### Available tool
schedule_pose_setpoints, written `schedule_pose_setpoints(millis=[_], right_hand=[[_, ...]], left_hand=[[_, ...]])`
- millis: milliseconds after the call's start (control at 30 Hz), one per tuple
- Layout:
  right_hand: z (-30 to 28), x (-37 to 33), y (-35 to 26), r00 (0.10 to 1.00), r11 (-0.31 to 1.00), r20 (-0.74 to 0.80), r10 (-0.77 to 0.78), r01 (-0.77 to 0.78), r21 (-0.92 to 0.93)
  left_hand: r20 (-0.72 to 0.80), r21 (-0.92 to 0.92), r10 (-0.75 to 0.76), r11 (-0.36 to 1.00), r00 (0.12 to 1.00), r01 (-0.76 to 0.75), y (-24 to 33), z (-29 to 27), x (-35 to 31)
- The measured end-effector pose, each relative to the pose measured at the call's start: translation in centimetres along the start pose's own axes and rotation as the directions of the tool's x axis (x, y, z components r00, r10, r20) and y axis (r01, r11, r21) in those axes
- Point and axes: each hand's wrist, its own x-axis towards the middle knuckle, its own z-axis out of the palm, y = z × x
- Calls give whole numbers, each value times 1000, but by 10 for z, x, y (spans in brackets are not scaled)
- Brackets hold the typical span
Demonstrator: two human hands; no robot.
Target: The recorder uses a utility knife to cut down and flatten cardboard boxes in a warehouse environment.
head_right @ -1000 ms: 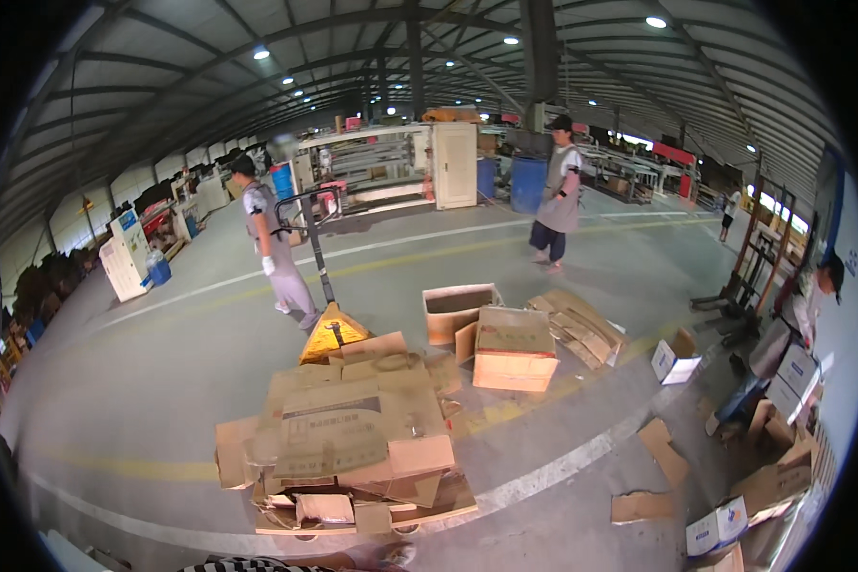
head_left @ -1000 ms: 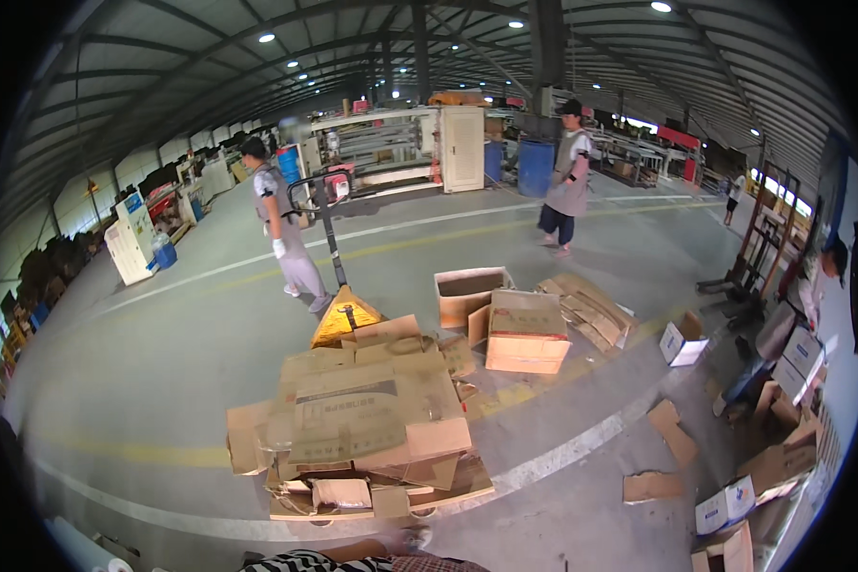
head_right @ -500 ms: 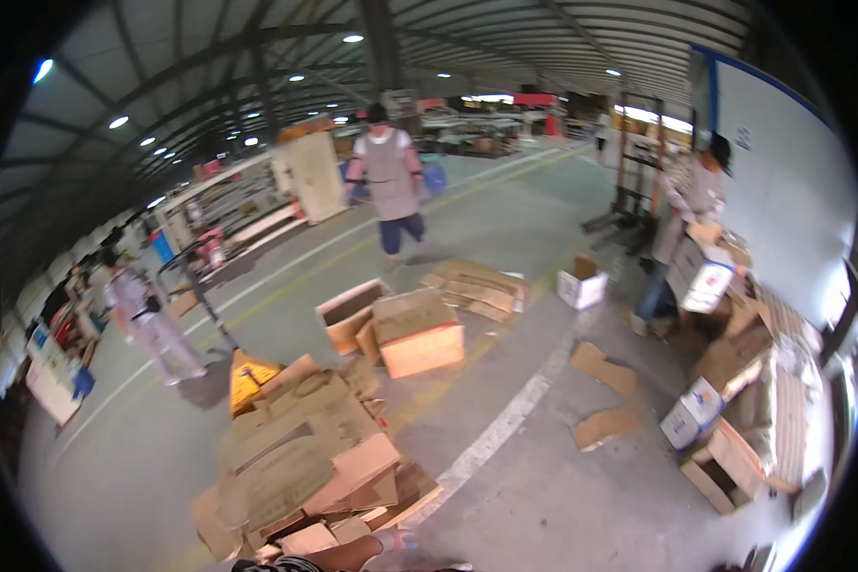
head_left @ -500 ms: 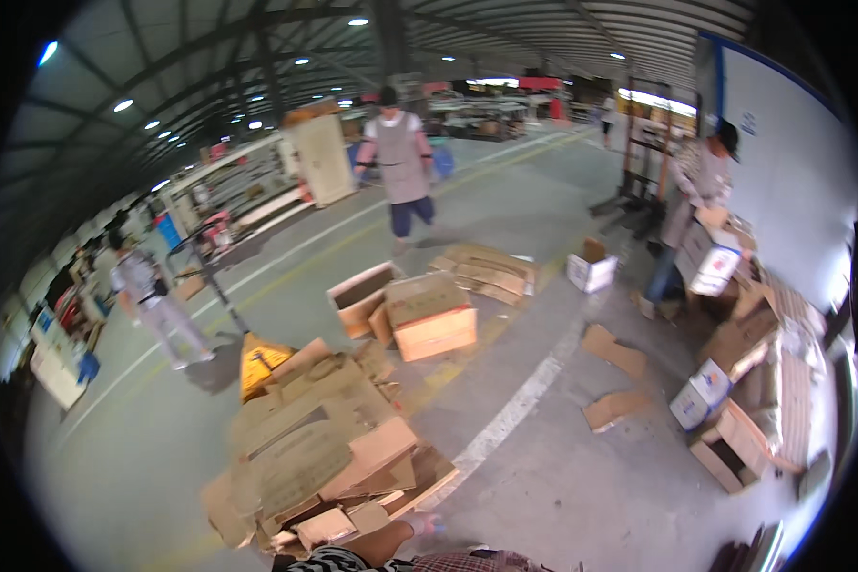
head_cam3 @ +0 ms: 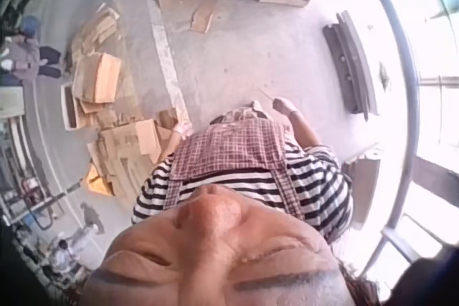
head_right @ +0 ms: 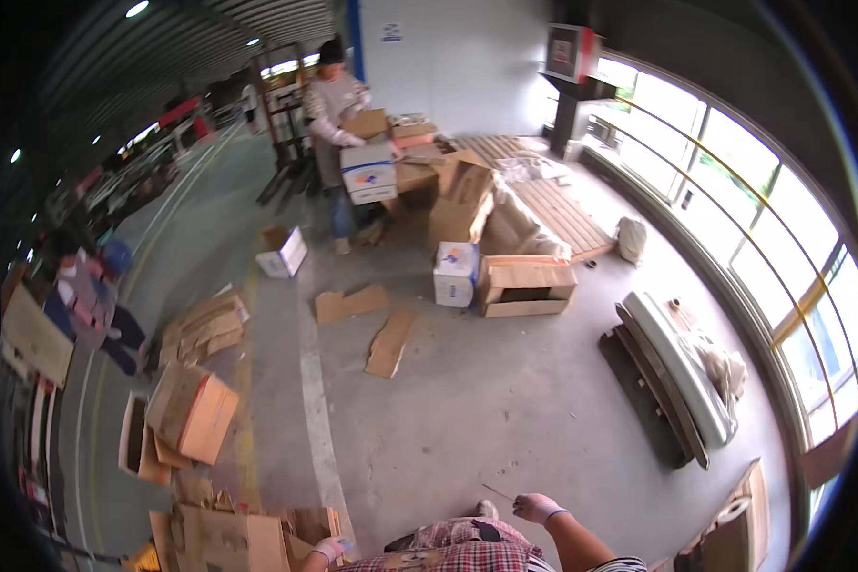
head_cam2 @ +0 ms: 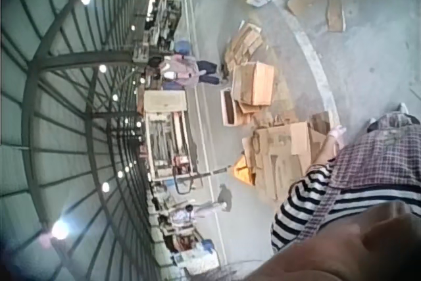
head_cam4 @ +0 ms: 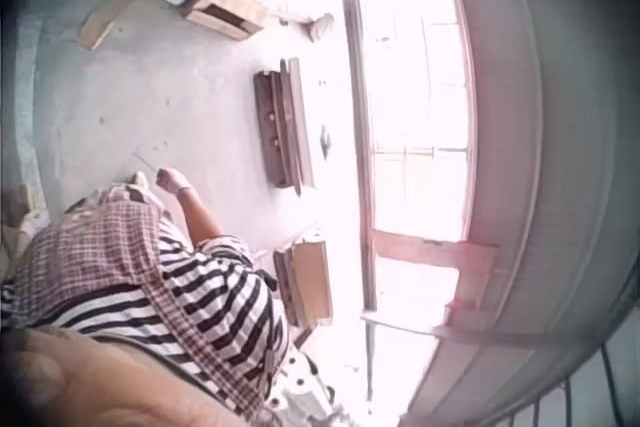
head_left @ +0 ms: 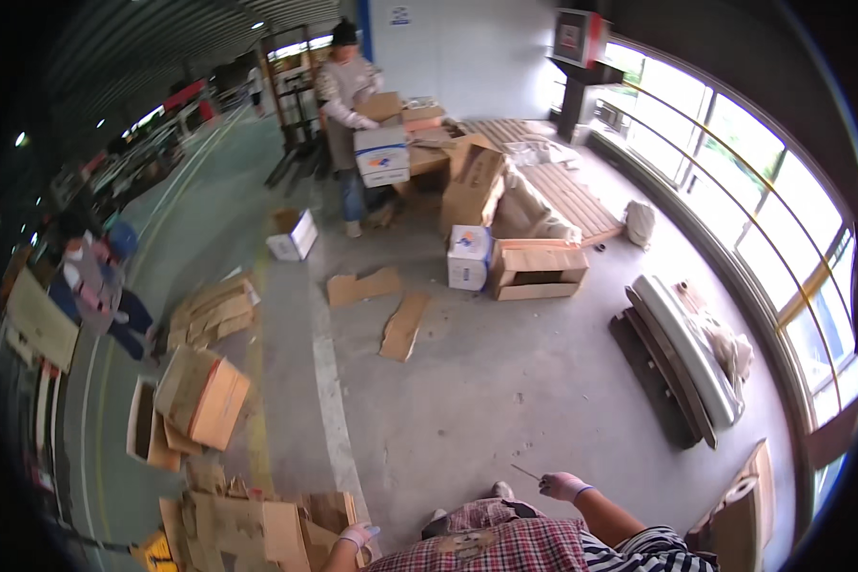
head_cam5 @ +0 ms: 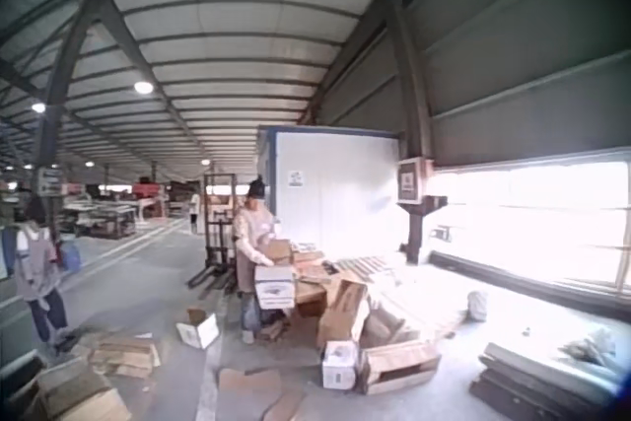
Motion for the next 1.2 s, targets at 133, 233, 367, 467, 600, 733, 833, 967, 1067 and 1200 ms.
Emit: schedule_pose_setpoints(millis=[133,233,367,467,600,733,833,967,1067,1200], right_hand=[[-18,-74,7,689,305,249,681,-576,759],[6,-132,33,525,167,399,752,-737,655],[58,-174,106,476,133,592,650,-839,528],[75,-193,155,407,-23,659,633,-841,541],[152,-208,246,449,-83,640,624,-776,625],[9,-184,343,528,-221,402,748,-373,901],[-3,-182,419,503,-77,391,771,-536,841],[-29,-159,499,485,-25,397,779,-609,793],[-49,-150,568,588,65,306,749,-525,849],[-136,-156,650,473,-56,303,827,-468,882]], left_hand=[[-145,-71,21,997,989,-32,85,-57,71],[-254,-132,152,973,955,-190,219,-105,99],[-317,-238,343,874,884,-424,335,-129,190],[-232,-197,392,877,890,-438,418,-123,205],[-60,104,237,968,970,-230,478,-112,200],[44,143,82,986,996,-88,440,-127,197],[164,103,12,994,986,-29,425,-133,294],[198,213,-16,977,980,-27,514,-180,375],[2,81,128,988,992,-128,623,-224,446],[21,60,299,952,954,-300,804,-309,501]])
